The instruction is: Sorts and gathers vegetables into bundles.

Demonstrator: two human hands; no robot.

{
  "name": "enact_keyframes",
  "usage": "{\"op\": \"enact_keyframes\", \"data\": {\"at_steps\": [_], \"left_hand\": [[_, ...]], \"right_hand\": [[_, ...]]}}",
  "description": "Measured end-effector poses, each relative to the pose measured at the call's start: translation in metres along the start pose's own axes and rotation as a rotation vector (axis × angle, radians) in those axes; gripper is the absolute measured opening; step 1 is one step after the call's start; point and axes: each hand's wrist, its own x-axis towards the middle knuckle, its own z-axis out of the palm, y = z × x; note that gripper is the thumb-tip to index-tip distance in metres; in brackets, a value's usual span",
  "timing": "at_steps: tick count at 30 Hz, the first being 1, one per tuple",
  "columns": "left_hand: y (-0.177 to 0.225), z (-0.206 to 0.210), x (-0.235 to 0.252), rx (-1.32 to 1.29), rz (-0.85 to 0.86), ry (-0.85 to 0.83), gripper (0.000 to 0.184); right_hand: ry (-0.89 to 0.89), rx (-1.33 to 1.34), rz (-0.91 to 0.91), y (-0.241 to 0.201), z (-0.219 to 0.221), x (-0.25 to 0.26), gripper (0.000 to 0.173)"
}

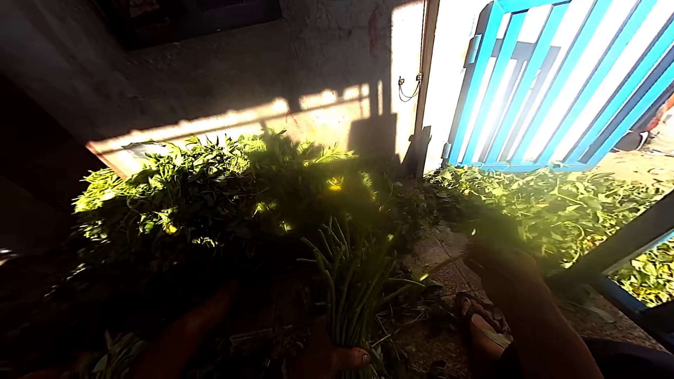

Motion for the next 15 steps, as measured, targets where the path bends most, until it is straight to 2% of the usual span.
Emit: {"op": "enact_keyframes", "data": {"at_steps": [2,4,5,6,7,8,9,10,11,13,15], "left_hand": [[-0.001,-0.007,0.000,-0.033,0.001,0.048,0.045],[-0.001,-0.017,0.000,-0.092,0.008,0.094,0.047],[-0.001,-0.021,0.001,-0.122,0.010,0.110,0.047],[-0.001,-0.024,0.001,-0.148,0.016,0.124,0.046],[-0.001,-0.025,0.001,-0.167,0.020,0.136,0.045],[0.000,-0.026,0.002,-0.181,0.020,0.145,0.045],[0.000,-0.026,0.001,-0.188,0.022,0.151,0.046],[-0.001,-0.027,0.002,-0.188,0.025,0.149,0.047],[-0.001,-0.027,0.002,-0.184,0.031,0.140,0.047],[-0.001,-0.027,0.003,-0.174,0.035,0.126,0.047],[-0.001,-0.028,0.001,-0.158,0.040,0.096,0.049]], "right_hand": [[0.078,0.057,-0.030,-0.015,-0.023,0.018,0.009],[0.170,-0.008,-0.095,-0.025,-0.045,0.034,0.006],[0.187,-0.176,-0.160,-0.026,-0.053,0.037,0.002],[0.156,-0.473,-0.211,-0.025,-0.060,0.036,0.012],[0.053,-0.832,-0.196,-0.022,-0.066,0.034,0.036],[-0.095,-1.181,-0.070,-0.018,-0.066,0.031,0.066],[-0.220,-1.428,0.016,-0.009,-0.058,0.023,0.081],[-0.312,-1.555,-0.001,0.003,-0.047,0.012,0.081],[-0.375,-1.566,-0.114,0.017,-0.036,-0.001,0.072],[-0.483,-1.348,-0.424,0.049,-0.014,-0.023,0.056],[-0.614,-1.183,-0.625,0.073,0.012,-0.039,0.056]]}}
